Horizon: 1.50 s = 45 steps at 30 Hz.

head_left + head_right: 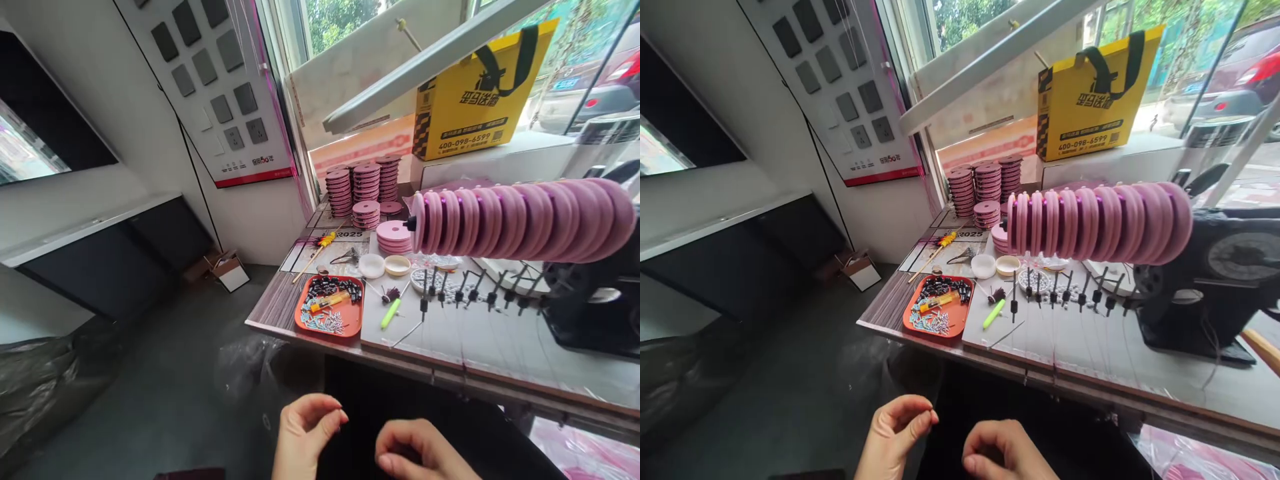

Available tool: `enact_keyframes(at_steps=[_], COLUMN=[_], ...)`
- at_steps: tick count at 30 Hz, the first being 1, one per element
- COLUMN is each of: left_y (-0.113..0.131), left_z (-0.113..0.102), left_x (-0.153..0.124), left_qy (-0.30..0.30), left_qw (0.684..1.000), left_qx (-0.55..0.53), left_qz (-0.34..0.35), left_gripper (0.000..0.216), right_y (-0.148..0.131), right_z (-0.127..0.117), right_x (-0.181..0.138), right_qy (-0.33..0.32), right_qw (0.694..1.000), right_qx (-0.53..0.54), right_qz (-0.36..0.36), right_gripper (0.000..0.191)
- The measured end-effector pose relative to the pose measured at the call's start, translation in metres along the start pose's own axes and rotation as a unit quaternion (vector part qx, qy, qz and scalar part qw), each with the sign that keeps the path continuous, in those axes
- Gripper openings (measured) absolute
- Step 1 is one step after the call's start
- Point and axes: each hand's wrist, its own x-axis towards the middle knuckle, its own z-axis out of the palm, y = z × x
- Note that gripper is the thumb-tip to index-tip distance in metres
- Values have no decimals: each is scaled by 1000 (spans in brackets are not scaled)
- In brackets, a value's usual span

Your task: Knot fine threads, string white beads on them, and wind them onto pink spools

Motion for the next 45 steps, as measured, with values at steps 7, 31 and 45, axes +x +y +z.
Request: enact_keyframes(at_steps=[7,31,45], left_y=[-9,-28,-28], left_z=[23,32,31], left_x=[-12,-20,-19], left_qy=[0,-1,-38], left_qw=[1000,973,921], left_qx=[20,168,216], left_qz=[23,159,322], left_gripper=[29,13,4], right_y=[-18,-26,-32], right_z=[-8,-14,-16], right_x=[-4,-15,-18], right_qy=[67,162,153], right_qw=[997,957,915], right_qx=[27,-201,-319], right_qz=[2,-135,-192], right_gripper=[41,24,13])
